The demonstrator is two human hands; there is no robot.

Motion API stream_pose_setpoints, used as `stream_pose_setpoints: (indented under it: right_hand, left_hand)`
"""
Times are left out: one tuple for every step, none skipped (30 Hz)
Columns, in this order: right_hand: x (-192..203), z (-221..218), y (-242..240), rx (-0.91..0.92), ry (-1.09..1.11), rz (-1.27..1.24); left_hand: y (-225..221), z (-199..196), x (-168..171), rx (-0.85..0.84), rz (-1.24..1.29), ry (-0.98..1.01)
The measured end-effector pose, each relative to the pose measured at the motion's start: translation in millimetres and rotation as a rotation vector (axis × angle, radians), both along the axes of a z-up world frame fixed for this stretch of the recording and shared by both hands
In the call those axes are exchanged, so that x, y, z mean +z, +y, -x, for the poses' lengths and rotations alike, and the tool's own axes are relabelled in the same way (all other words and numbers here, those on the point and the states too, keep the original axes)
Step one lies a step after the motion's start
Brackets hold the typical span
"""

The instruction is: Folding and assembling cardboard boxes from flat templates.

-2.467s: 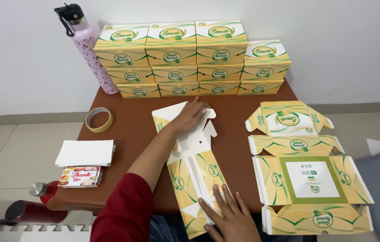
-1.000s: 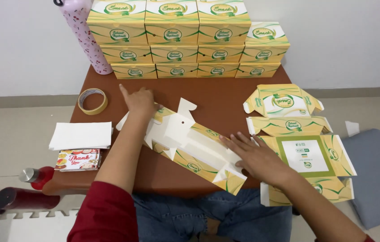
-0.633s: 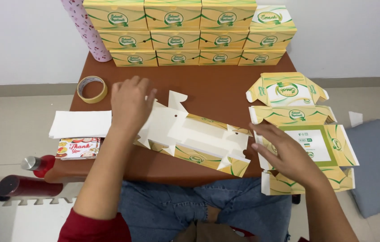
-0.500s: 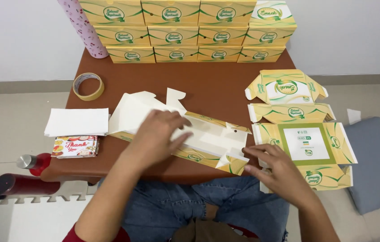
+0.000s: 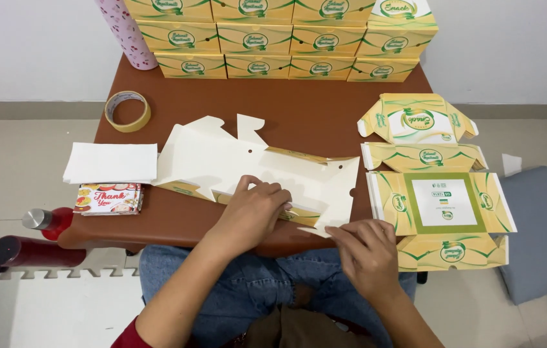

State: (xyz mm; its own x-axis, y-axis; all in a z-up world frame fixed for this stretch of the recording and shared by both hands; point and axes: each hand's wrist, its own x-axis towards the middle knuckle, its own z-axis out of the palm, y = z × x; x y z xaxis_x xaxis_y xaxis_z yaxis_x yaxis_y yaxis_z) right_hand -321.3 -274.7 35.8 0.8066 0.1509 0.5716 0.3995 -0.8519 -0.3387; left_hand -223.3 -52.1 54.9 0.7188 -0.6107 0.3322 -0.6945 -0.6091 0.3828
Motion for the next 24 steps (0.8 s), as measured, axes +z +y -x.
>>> stream_pose_setpoints:
  right_hand:
    - [2,-4,4,-0.004,-0.021,0.003]
    - [5,-8,8,-0.008,-0.042,0.006]
    - [8,-11,11,-0.004,-0.045,0.007]
    - [10,-14,15,-0.028,-0.053,-0.012]
    - [13,-17,19,-0.05,-0.058,-0.031]
    - [14,-18,21,-0.046,-0.059,-0.03]
    - [15,-19,24,-0.031,-0.062,-0.035]
    - [15,-20,26,-0.017,-0.064,-0.039]
    - [17,-21,29,-0.016,-0.062,-0.038]
    - [19,-22,31,0.012,-0.075,-0.033]
    - [21,-24,33,0.038,-0.09,-0.027]
    - [13,-28,29,0.036,-0.089,-0.025]
    - [6,-33,26,0.081,-0.136,-0.014]
    - [0,-37,22,0.127,-0.184,-0.002]
    - [4,-37,23,0.126,-0.188,-0.001]
    - [8,-36,24,0.155,-0.18,0.017]
    - [12,-36,25,0.184,-0.171,0.035]
    - [15,-35,25,0.185,-0.173,0.035]
    - [17,-33,25,0.208,-0.148,0.061]
    - [20,-32,25,0.231,-0.123,0.086]
    - [21,-35,21,0.231,-0.124,0.086]
    - [22,-37,16,0.238,-0.103,0.05]
    - [24,-40,12,0.245,-0.082,0.014]
    - [24,-39,13,0.245,-0.083,0.013]
  left_hand:
    - [0,0,-1,0.012,0.011,-0.008]
    - [0,1,-2,0.024,0.021,-0.017]
    - [0,2,0,0.027,0.022,-0.02]
    - [1,2,1,0.022,0.042,-0.014]
    - [2,4,2,0.018,0.061,-0.005]
    - [3,3,2,0.022,0.062,-0.007]
    - [3,3,1,0.01,0.055,-0.001]
    - [4,3,0,-0.002,0.049,0.004]
    - [5,2,0,0.0,0.05,0.006]
    - [5,2,1,-0.008,0.054,0.028]
    - [5,1,1,-0.018,0.058,0.048]
    - [7,-1,3,-0.021,0.06,0.049]
    - [8,-3,6,-0.053,0.002,0.098]
    - [10,-5,8,-0.086,-0.056,0.147]
    - [10,-2,14,-0.087,-0.055,0.144]
    - [10,1,20,-0.098,-0.036,0.165]
    - [11,4,26,-0.108,-0.017,0.188]
    - [11,4,27,-0.107,-0.017,0.186]
    - [11,6,27,-0.111,-0.015,0.195]
    - [11,7,27,-0.115,-0.013,0.203]
    - [11,7,28,-0.115,-0.014,0.202]
    - [12,8,29,-0.135,-0.001,0.217]
    - [13,9,30,-0.154,0.011,0.233]
    - [12,9,27,-0.154,0.009,0.232]
